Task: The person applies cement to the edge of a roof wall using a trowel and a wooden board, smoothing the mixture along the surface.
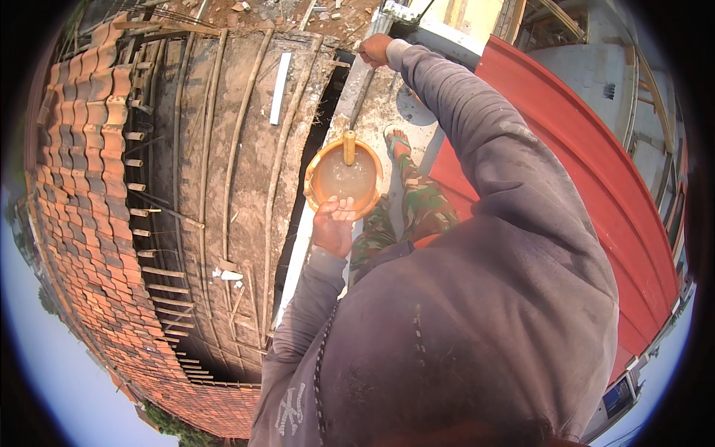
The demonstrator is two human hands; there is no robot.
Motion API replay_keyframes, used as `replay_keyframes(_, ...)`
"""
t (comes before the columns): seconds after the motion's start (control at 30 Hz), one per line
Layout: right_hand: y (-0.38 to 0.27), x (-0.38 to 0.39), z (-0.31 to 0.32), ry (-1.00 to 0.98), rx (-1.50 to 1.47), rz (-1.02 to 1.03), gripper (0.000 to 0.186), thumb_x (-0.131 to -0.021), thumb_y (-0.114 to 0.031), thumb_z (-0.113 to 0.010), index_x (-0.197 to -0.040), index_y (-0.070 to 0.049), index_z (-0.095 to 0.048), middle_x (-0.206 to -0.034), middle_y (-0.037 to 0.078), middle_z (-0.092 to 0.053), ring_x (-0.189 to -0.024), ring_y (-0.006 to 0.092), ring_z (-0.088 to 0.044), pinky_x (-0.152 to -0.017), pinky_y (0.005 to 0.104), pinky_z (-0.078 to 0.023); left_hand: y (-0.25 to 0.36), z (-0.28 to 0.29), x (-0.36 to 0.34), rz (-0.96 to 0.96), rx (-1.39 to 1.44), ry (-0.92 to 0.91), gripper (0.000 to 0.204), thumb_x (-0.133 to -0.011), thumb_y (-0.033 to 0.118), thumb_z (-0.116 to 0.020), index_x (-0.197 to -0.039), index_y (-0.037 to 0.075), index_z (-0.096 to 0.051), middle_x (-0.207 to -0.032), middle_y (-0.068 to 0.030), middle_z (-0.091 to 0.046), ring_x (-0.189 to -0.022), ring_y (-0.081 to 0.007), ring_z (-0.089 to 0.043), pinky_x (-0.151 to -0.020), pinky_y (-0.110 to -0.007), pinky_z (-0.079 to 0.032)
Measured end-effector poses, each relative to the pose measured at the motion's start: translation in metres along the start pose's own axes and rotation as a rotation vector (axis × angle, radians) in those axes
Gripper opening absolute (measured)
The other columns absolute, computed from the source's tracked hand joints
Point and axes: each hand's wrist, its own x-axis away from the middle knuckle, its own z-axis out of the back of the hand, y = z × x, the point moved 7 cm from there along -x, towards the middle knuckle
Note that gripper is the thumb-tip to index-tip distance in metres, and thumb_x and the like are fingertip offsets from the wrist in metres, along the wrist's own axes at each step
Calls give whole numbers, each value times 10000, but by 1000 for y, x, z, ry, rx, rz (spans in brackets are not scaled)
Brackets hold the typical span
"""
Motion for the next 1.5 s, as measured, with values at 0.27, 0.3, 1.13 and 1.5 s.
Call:
replay_keyframes(0.27,-18,28,106,667,28,274,284,-898,-231,-595,-1067,-55,-740,-1002,168,-732,-930,295,-698,-854,389,-528,-9,-9,-6,-33,17,20,195,-854,165,-638,-1019,96,-561,-973,-44,-604,-1148,-243,-557,-1089,-422,-400)
replay_keyframes(0.3,-19,44,86,636,-55,295,289,-892,-231,-591,-1060,-51,-743,-1006,181,-732,-936,310,-700,-863,394,-527,-10,-10,-7,-28,35,21,200,-852,160,-642,-1023,93,-562,-962,-40,-608,-1132,-240,-566,-1089,-415,-403)
replay_keyframes(1.13,58,109,-144,-645,-605,-426,333,-1031,-343,-458,-873,-96,-614,-808,74,-671,-660,161,-639,-537,333,-541,-42,-59,-21,17,162,-5,187,-875,176,-602,-1030,76,-574,-1034,-64,-596,-1154,-270,-564,-1050,-423,-406)
replay_keyframes(1.5,19,-22,51,351,770,519,333,-924,-221,-599,-1204,-59,-683,-1082,135,-715,-1023,259,-667,-912,351,-514,-50,-23,-5,7,107,71,243,-849,200,-629,-1043,76,-553,-1167,-97,-556,-1257,-288,-486,-1105,-421,-342)
